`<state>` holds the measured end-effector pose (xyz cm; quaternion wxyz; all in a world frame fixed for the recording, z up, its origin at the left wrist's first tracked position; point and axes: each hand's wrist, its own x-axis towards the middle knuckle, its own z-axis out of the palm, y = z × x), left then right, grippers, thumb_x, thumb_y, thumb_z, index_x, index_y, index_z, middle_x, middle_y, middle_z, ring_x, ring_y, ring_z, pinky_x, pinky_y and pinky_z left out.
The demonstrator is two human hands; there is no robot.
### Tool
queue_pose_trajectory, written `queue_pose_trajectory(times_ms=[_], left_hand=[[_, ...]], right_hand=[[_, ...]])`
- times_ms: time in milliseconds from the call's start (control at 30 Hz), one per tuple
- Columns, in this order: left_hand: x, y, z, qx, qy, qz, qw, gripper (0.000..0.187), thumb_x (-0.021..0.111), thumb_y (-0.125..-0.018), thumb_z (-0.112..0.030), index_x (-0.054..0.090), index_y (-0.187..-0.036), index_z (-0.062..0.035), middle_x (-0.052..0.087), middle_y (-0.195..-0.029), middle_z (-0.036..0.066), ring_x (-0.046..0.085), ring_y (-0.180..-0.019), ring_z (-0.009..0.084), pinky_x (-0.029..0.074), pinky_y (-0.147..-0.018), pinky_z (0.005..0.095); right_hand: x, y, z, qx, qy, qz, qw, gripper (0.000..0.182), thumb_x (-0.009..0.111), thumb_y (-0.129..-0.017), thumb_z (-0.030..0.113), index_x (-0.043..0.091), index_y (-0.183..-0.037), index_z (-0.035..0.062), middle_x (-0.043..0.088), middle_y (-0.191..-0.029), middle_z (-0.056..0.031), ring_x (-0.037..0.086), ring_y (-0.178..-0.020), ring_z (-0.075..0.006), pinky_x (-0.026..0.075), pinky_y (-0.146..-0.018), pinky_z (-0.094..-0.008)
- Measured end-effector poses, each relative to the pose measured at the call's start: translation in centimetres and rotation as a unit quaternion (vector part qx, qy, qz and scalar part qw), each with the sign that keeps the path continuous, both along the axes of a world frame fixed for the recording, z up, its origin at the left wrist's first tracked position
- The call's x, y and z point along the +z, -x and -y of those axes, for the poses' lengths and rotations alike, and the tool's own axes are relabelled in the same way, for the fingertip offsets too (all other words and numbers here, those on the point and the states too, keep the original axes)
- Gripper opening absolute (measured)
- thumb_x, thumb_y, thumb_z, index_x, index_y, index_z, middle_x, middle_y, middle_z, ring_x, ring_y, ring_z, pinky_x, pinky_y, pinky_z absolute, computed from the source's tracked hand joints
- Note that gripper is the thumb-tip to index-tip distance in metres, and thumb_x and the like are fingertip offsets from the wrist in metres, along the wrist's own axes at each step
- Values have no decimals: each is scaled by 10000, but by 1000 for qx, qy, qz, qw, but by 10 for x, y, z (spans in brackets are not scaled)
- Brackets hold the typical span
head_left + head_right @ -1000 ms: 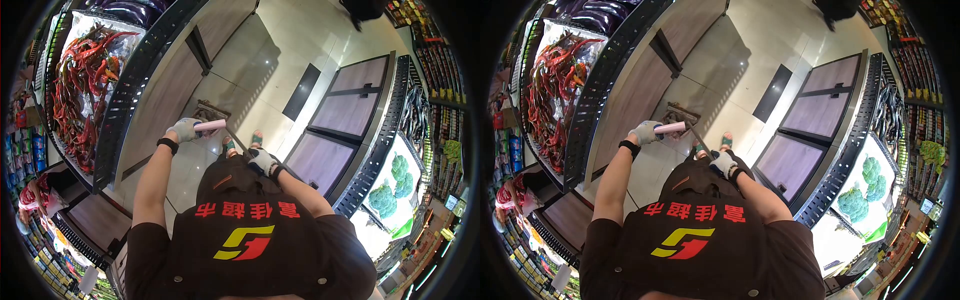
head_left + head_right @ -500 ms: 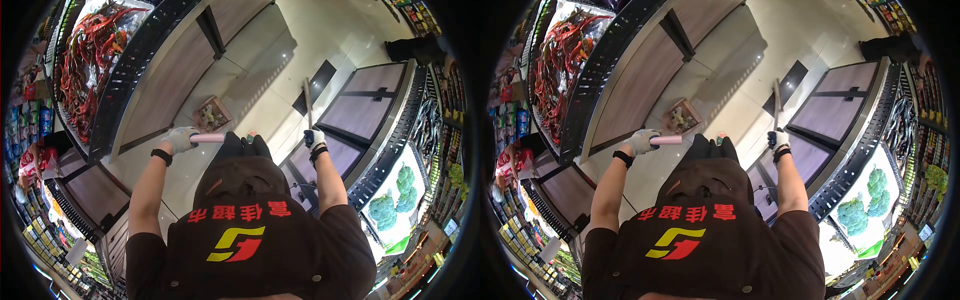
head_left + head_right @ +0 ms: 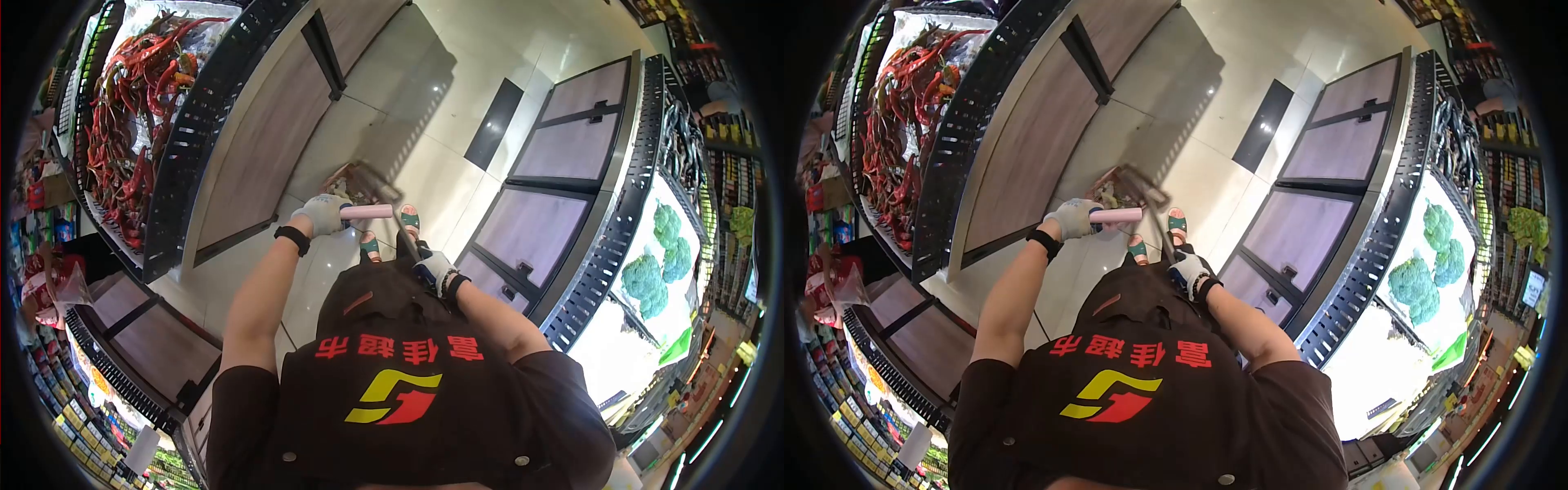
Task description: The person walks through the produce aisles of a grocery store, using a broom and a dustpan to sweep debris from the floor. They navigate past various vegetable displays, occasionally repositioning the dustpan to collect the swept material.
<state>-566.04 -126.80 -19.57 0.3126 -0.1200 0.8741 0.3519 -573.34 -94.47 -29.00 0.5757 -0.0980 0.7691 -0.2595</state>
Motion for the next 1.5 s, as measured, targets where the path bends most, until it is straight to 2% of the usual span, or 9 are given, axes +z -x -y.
queue_pose_trajectory(times_ms=[167,333,467,633,767,933,1100,1300,1500], left_hand=[[2,-24,-1,20,44,-28,998,266,675,-684,-193,617,-939,-143,653,-908,120,599,-898,325,468,-780,402],[1,-72,2,93,36,-31,994,235,644,-695,-196,615,-914,-115,641,-870,134,607,-825,328,482,-713,403],[13,-83,1,184,26,-12,982,221,631,-699,-179,618,-902,-92,642,-861,144,611,-804,328,481,-683,385],[6,-84,8,219,28,-53,974,223,642,-690,-161,616,-897,-82,641,-820,153,615,-733,301,481,-660,375],[5,-75,18,235,19,-49,971,227,653,-675,-166,625,-887,-91,641,-767,133,598,-669,275,472,-637,360],[-3,-80,23,230,-11,-40,972,227,659,-668,-177,625,-876,-92,642,-774,127,598,-674,279,473,-639,362],[-19,-93,13,217,32,-114,969,285,691,-660,-283,641,-889,-122,644,-870,146,611,-819,340,478,-713,410],[-1,-70,16,298,48,-114,947,313,699,-661,-259,666,-964,-192,667,-939,104,624,-885,301,486,-787,374],[17,8,21,299,73,-210,928,301,685,-678,-270,632,-946,-146,647,-930,128,602,-886,338,480,-780,404]], right_hand=[[61,1,9,52,54,3,997,273,556,-695,124,557,-933,-9,584,-804,-171,595,-717,-278,443,-601,-352],[66,41,12,-28,46,32,998,523,606,-733,83,518,-1247,50,587,-656,-38,501,-469,-114,383,-414,-246],[41,98,72,-46,7,-13,999,267,600,-739,81,602,-1001,30,559,-560,-76,454,-333,-171,347,-305,-313],[-14,136,137,-105,-64,-21,992,79,538,-773,52,567,-702,34,525,-537,-45,489,-409,-157,379,-351,-287],[-79,82,96,149,-34,-143,978,274,604,-736,227,634,-928,34,654,-793,-201,640,-732,-340,519,-642,-397],[-18,7,59,260,-30,-98,960,469,605,-710,248,583,-1146,77,624,-1018,-240,602,-971,-360,488,-810,-406],[-21,-3,53,297,35,-104,949,349,586,-672,245,630,-955,44,641,-896,-226,620,-839,-372,486,-696,-413],[-4,52,52,377,39,-128,916,402,560,-703,294,611,-1083,174,625,-1062,-131,587,-981,-333,474,-836,-368],[56,149,62,275,78,-89,954,534,591,-646,145,546,-1165,27,639,-954,-210,624,-863,-330,488,-733,-358]])
